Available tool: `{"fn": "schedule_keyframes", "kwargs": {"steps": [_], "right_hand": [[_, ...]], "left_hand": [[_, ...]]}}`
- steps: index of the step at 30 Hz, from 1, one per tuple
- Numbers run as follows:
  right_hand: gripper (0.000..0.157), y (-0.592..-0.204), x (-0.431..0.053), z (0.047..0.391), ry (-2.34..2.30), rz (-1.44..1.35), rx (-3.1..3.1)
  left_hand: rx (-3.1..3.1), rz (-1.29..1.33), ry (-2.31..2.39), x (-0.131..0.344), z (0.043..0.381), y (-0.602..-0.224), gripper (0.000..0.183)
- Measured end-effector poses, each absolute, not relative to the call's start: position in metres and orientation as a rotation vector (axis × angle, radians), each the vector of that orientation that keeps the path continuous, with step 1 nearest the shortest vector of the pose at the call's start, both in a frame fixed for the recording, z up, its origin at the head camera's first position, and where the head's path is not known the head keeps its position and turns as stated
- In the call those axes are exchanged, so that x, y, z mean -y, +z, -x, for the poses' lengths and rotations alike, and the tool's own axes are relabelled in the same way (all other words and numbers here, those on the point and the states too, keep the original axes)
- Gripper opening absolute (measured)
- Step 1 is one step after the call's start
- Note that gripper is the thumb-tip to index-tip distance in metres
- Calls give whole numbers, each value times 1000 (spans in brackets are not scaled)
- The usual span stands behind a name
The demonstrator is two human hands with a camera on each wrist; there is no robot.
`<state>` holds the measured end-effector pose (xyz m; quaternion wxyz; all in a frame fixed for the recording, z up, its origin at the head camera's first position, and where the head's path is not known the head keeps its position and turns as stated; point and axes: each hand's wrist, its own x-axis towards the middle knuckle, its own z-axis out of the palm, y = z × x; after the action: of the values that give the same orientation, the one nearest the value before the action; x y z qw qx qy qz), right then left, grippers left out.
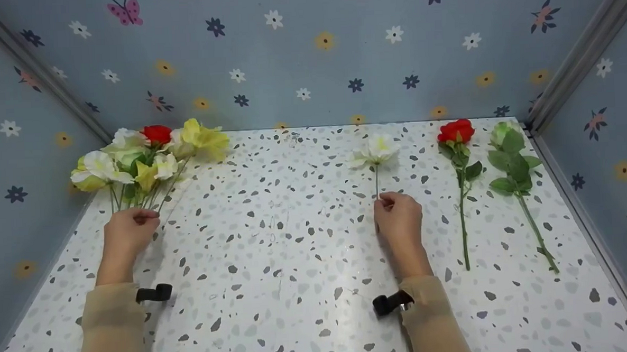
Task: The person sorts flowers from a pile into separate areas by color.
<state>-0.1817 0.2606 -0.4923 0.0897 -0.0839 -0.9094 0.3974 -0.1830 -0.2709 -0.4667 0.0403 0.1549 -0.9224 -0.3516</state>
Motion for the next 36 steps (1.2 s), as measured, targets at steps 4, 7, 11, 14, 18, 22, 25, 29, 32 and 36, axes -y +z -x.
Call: {"fn": "schedule_keyframes", "kwargs": {"steps": [4, 7, 11, 14, 18, 22, 25, 29, 32, 36], "right_hand": [[29, -483, -262, 180, 1248, 260, 2678], [30, -476, -262, 180, 1300, 266, 2659], [34, -466, -259, 179, 1422, 281, 2629], [36, -458, -255, 178, 1549, 308, 2594], [35, -452, -247, 177, 1701, 315, 2517], [30, -456, -233, 178, 1800, 238, 2443], [25, -462, -220, 177, 1826, 172, 2420], [21, -467, -205, 175, 1872, 84, 2374], [21, -469, -196, 172, 1920, 19, 2333], [22, -469, -186, 169, 1966, -35, 2308]], "left_hand": [[2758, -450, -1175, 260, 182, -458, 23], [2660, -441, -1354, 248, 182, -452, 23], [2454, -389, -1630, 228, 183, -446, 21], [2329, -329, -1800, 211, 183, -443, 20], [2238, -255, -1964, 185, 183, -443, 17], [2184, -178, -2081, 159, 181, -449, 13], [2174, -116, -2145, 142, 178, -454, 12], [2246, -15, -2155, 119, 171, -459, 11], [2328, 69, -2142, 103, 165, -461, 13], [2437, 197, -2175, 80, 156, -466, 16]]}}
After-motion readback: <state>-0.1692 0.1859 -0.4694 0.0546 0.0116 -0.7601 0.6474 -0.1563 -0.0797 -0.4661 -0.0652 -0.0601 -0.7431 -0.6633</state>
